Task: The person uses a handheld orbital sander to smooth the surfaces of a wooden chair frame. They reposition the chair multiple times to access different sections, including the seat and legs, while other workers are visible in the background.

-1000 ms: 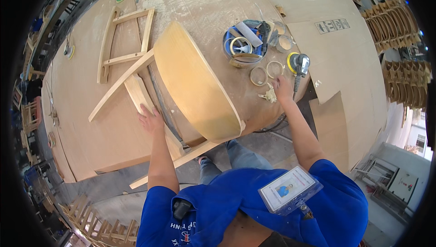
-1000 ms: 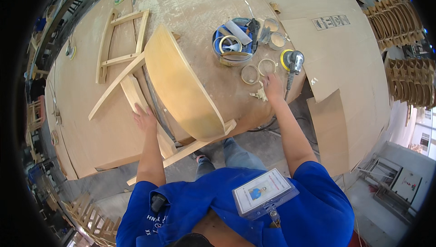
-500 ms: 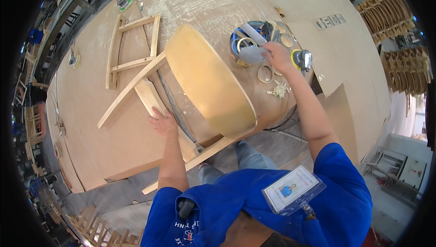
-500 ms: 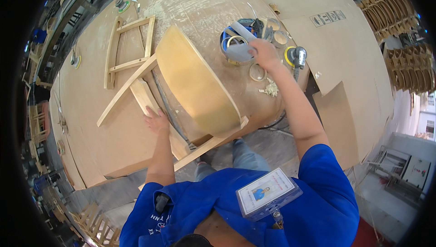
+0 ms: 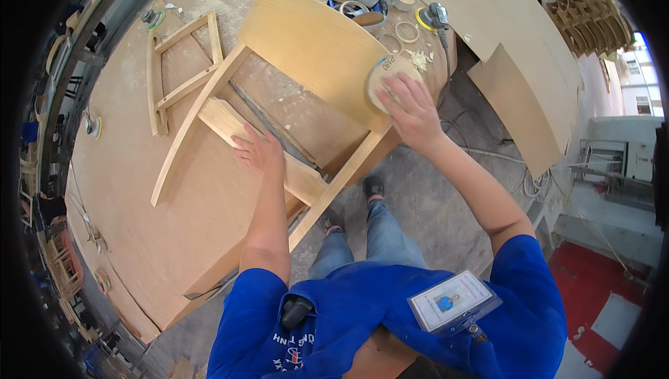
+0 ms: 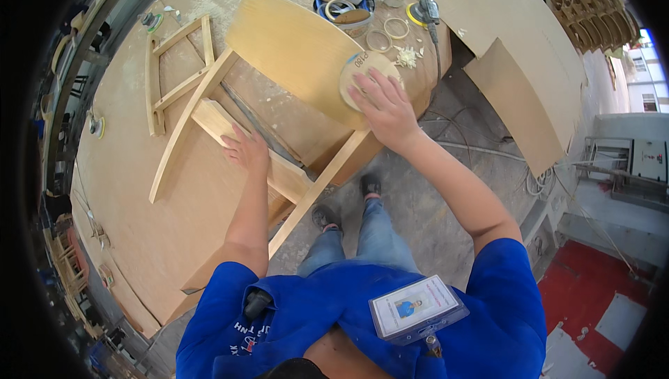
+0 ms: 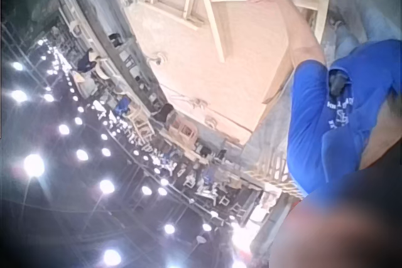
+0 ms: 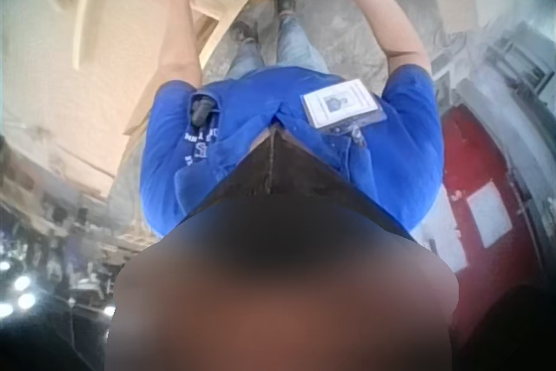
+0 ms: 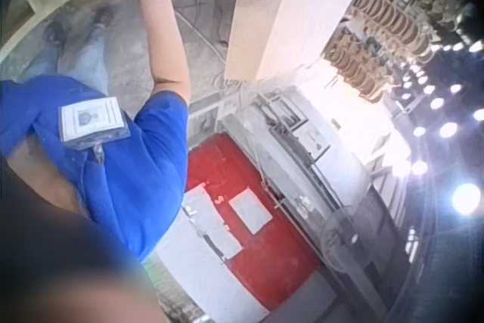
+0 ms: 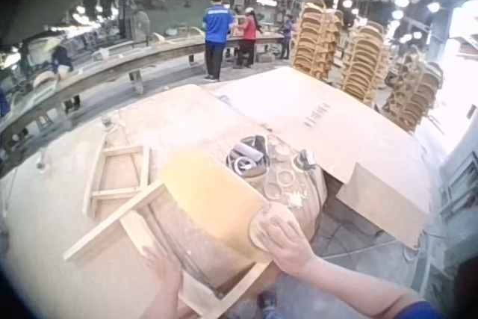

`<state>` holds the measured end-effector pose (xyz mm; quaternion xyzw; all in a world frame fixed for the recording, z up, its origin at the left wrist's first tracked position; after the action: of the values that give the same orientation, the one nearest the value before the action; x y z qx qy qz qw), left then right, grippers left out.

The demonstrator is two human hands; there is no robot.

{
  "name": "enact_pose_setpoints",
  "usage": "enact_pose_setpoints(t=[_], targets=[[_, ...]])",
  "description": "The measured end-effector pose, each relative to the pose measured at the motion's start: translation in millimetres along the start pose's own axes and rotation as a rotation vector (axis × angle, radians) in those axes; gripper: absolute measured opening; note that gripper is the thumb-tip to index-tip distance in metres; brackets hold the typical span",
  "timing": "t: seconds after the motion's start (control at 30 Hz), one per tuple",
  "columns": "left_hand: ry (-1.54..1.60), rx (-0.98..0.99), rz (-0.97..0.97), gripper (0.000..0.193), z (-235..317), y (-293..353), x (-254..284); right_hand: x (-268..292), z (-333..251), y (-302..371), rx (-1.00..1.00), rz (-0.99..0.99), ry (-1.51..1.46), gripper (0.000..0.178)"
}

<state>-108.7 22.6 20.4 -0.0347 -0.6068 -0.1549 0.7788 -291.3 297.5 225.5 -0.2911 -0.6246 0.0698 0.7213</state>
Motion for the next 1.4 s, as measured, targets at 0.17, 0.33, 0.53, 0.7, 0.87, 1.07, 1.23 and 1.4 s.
enact_pose_setpoints(t=[0.17,0.33,0.53,0.7,0.87,1.07,1.23,1.4], targets=[[0.053,0.000,0.005,0.067,0.7,-1.2,-3.1,-45.4,14.2,-4.4,-0.047,-0.199,0.169,0.066],[0.038,-0.024,0.065,0.065,-2.0,-1.7,-8.8,-63.4,18.9,-6.4,-0.043,-0.270,0.285,0.073],[-0.003,0.039,0.012,0.064,1.5,-4.7,-11.6,-48.0,17.1,14.3,-0.120,-0.264,0.286,0.070],[-0.035,0.025,0.043,0.062,2.5,-5.8,-11.7,-71.6,7.8,-36.3,-0.029,-0.100,0.173,0.068],[-0.028,0.038,0.023,0.060,3.9,-8.2,-13.7,-53.8,5.2,-10.0,-0.114,-0.187,0.253,0.059],[-0.061,0.049,-0.004,0.060,5.8,-8.9,-12.1,-73.1,1.9,-31.6,-0.171,-0.189,0.195,0.058],[-0.032,0.041,-0.010,0.059,6.6,-9.3,-13.0,-66.4,1.6,-22.2,-0.186,-0.217,0.247,0.060],[-0.053,0.029,-0.030,0.059,6.6,-9.8,-14.7,-64.8,0.7,-19.6,-0.205,-0.234,0.239,0.060]])
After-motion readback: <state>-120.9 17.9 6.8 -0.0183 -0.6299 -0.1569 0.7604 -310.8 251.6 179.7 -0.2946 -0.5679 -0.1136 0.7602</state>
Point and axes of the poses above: each hand's wrist, its own y-axis away from the middle knuckle, its own x-axis out of the back of the hand, z = x × y, the point moved 5 cm from there along -y, towards the middle knuckle, and after that the axes turned 1 degree about -z, right-handed, at the moved point
